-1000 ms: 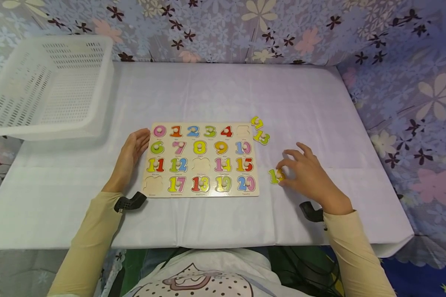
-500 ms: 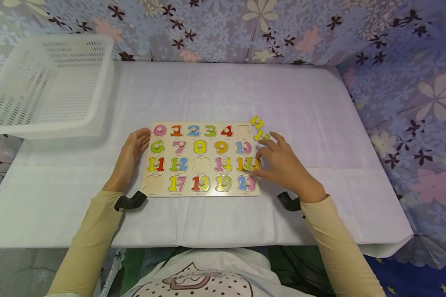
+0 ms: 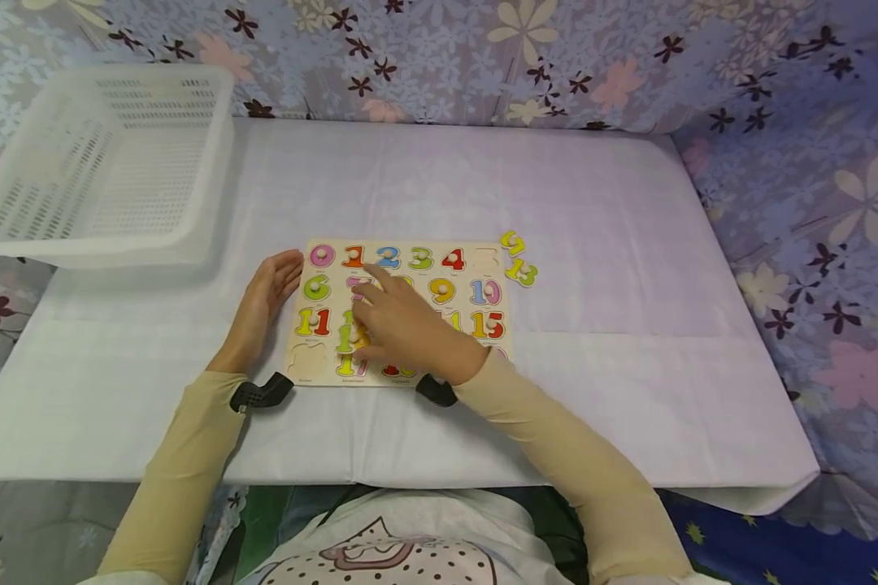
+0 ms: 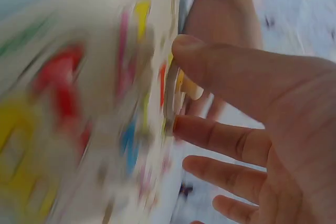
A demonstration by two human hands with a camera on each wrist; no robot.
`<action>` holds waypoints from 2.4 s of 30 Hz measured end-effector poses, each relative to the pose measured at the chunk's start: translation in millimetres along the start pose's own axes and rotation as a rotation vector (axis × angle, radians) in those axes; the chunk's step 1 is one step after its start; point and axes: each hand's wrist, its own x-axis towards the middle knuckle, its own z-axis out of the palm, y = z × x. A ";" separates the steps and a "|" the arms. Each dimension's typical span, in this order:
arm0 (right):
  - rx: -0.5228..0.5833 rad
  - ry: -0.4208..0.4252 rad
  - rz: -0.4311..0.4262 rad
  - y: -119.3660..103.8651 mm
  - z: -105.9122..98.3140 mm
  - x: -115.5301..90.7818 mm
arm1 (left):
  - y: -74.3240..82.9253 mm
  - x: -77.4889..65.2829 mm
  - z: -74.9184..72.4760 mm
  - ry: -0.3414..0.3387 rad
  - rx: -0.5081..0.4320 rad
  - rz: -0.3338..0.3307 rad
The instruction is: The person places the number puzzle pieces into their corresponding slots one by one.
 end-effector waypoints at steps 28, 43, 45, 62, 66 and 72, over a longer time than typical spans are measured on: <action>-0.124 -0.089 -0.128 -40.8 20.1 44.9 | -0.7 2.8 -2.0 -0.001 -0.047 -0.001; -0.044 -0.004 -0.216 -35.6 22.4 35.6 | -2.3 3.1 -2.8 -0.002 -0.065 0.016; -0.044 -0.001 -0.220 -35.4 22.8 35.4 | -2.4 3.1 -2.7 -0.004 -0.069 0.018; 0.093 0.025 0.031 28.9 3.4 -16.1 | -1.9 1.0 0.7 -0.001 -0.046 0.003; 0.125 0.070 0.162 63.1 -5.2 -49.0 | -1.2 -1.5 0.7 0.010 -0.029 -0.005; 0.080 0.110 0.366 106.1 -22.4 -92.5 | -1.0 -2.1 1.5 0.007 -0.013 -0.004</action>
